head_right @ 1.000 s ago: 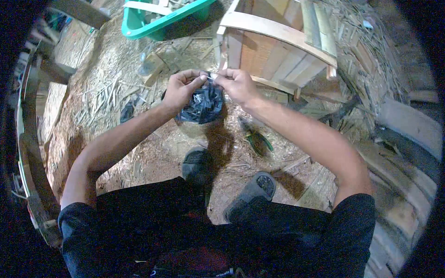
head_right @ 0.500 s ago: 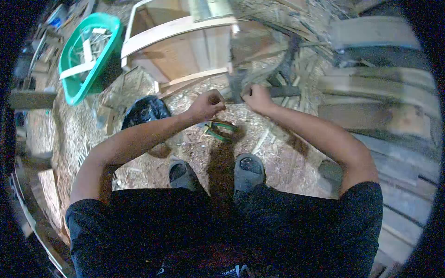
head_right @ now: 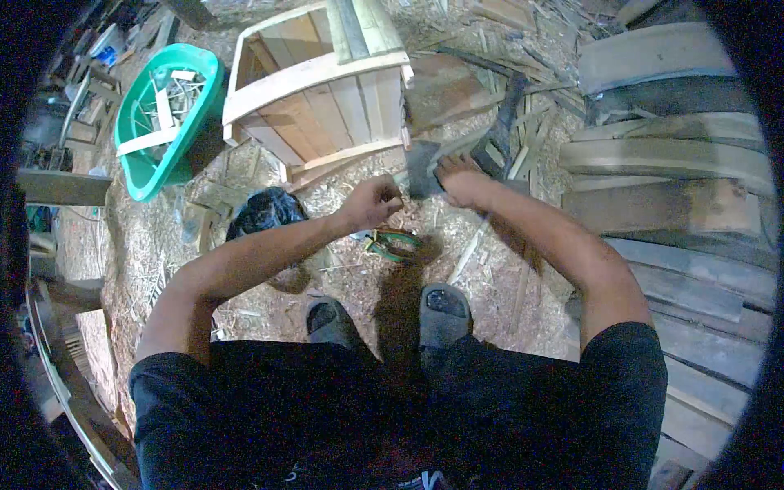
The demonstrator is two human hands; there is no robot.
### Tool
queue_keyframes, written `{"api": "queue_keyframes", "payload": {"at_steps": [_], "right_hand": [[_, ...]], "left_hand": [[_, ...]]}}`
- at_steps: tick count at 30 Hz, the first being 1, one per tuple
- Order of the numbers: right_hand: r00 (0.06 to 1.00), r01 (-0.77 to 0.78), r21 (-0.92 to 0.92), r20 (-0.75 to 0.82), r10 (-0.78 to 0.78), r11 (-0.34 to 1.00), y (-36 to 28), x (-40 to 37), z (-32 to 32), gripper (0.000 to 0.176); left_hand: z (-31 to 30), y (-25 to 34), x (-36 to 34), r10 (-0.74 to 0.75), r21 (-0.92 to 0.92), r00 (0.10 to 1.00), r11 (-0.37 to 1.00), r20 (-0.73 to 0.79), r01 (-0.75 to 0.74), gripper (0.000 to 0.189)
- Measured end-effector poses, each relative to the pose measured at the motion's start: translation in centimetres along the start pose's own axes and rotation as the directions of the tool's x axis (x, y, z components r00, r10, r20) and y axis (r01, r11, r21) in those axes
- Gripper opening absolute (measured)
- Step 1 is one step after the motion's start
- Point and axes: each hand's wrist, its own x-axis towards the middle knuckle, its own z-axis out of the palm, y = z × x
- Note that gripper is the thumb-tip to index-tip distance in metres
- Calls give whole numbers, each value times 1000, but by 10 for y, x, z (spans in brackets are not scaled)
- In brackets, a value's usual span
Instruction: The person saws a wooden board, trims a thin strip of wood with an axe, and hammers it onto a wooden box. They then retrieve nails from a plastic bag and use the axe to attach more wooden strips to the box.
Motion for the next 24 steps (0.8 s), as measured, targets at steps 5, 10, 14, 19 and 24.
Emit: {"api": "queue_keyframes", "payload": {"at_steps": [5,10,14,19,24], "right_hand": [[991,70,271,-126,-37,960,-14,-21,-1,53],[905,274,454,-421,-68,848,-40,-55,-29,41],[832,292,478,-554,26,829,-59,-73,-59,45],[643,286,481,-738,206,829,-84,-51,-127,55],[679,458,793,-604,417,402,-66,-14,-191,50]], "left_hand": [[-21,43,-24,115,-314,992,941,-61,-128,11],[-73,112,-42,138,-344,959,913,-249,-220,20],[-143,142,-26,297,-112,843,917,-448,-383,14],[-204,163,11,185,150,813,981,-553,-121,22],[-199,142,51,229,333,787,942,-573,-31,21]]}}
